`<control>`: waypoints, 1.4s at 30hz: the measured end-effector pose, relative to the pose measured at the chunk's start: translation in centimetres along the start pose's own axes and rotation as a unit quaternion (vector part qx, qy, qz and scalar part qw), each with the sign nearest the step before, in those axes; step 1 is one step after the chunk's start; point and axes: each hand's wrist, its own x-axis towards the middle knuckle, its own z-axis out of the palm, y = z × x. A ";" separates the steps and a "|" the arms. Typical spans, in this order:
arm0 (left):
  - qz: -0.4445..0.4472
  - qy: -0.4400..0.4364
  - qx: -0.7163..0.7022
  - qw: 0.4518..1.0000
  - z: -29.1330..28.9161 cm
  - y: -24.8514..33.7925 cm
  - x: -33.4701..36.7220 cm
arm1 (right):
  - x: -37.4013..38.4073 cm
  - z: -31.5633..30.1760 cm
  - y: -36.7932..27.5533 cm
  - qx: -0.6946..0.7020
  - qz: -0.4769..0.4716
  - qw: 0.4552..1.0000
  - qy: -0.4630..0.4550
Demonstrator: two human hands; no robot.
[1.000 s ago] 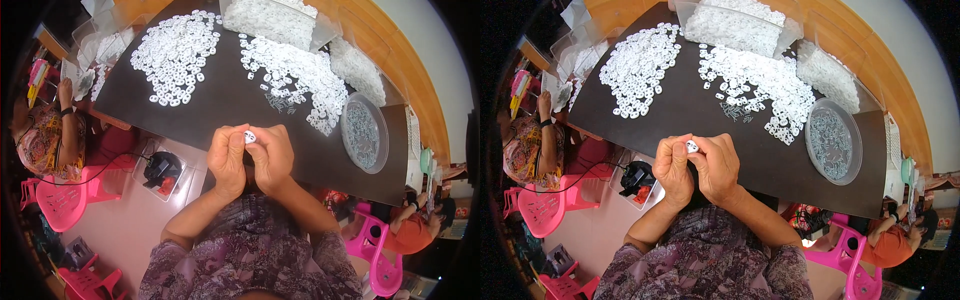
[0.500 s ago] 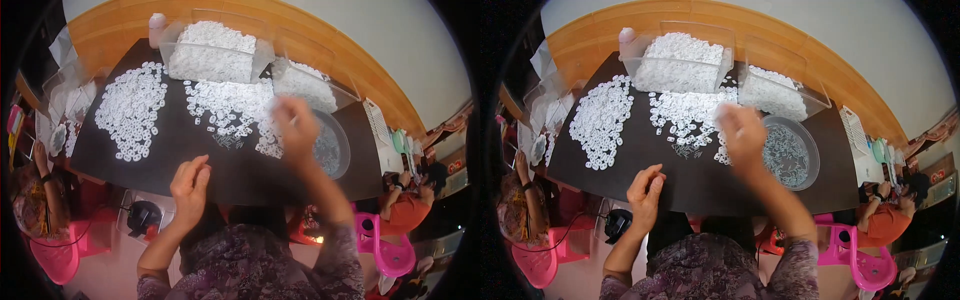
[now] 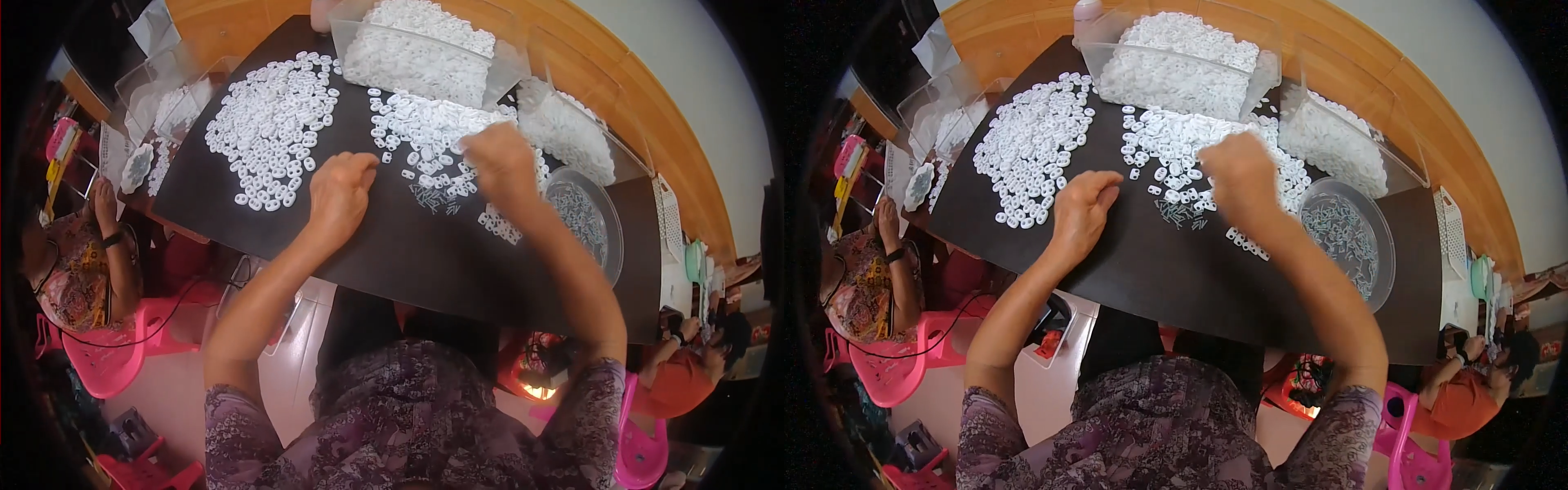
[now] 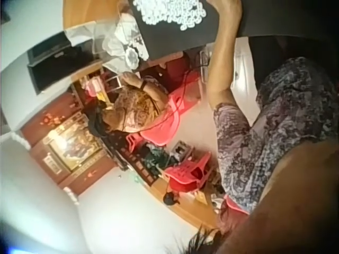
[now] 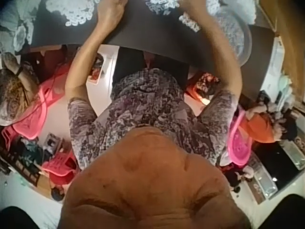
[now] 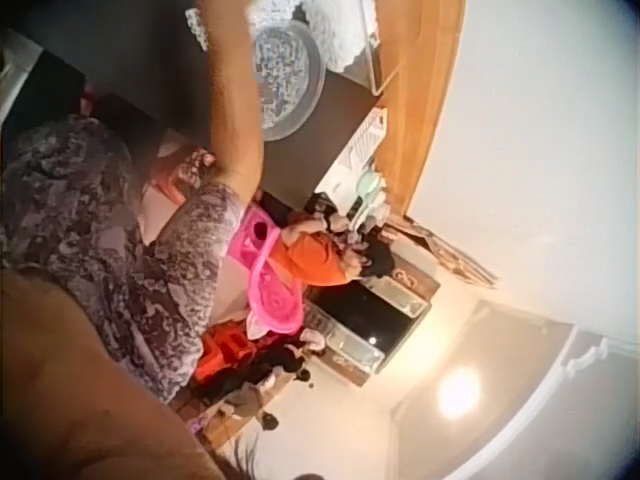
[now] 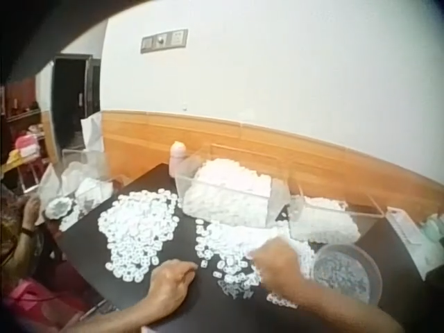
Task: Manually inserting small metal pins into white plastic connector components.
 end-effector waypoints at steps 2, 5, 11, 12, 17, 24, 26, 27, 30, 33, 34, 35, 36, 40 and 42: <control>0.049 -0.009 0.060 0.997 0.7 -0.1 0.9 | -0.2 1.9 -2.9 -0.013 0.007 0.998 -0.068; 0.070 -0.003 0.063 0.996 1.4 0.0 1.6 | -0.2 3.9 -3.7 0.019 0.034 0.997 -0.068; 0.059 -0.003 0.025 0.998 0.9 0.7 1.5 | 0.8 5.7 -4.2 -0.023 -0.015 0.989 -0.144; 0.053 -0.003 0.021 0.998 0.9 0.7 1.5 | 0.9 5.8 -4.1 -0.024 -0.014 0.989 -0.145; -0.025 0.002 -0.067 0.997 0.7 0.9 1.0 | 1.6 6.2 -4.2 0.016 0.006 0.992 -0.122; -0.261 -0.026 -0.463 0.847 0.2 3.2 0.9 | 3.0 3.0 -5.4 0.496 0.362 0.770 -0.173; -0.252 -0.004 -0.457 0.853 0.4 3.6 0.5 | 3.0 2.3 -5.6 0.503 0.364 0.764 -0.175; -0.242 0.019 -0.449 0.860 0.4 3.7 0.3 | 2.9 2.1 -5.7 0.511 0.364 0.758 -0.177; -0.245 0.003 -0.462 0.852 -0.1 3.4 -0.3 | 2.3 1.7 -5.9 0.439 0.310 0.832 -0.137; -0.290 0.000 -0.474 0.831 -1.2 3.3 -1.0 | 0.0 1.0 -4.9 0.267 0.280 0.909 -0.157; -0.292 0.002 -0.475 0.830 -1.4 3.0 -1.4 | -1.0 1.0 -4.8 0.267 0.279 0.908 -0.160; -0.298 -0.011 -0.474 0.829 -1.7 2.9 -1.7 | -2.1 0.9 -4.9 0.189 0.217 0.945 -0.153; -0.303 -0.023 -0.473 0.827 -1.9 2.8 -2.1 | -2.9 0.9 -5.0 0.109 0.152 0.972 -0.145; -0.293 -0.030 -0.475 0.829 -2.1 2.4 -3.6 | -4.2 1.8 -5.9 0.040 0.126 0.981 -0.142; -0.292 -0.025 -0.477 0.828 -2.1 2.3 -4.0 | -4.2 2.2 -6.1 0.014 0.096 0.989 -0.115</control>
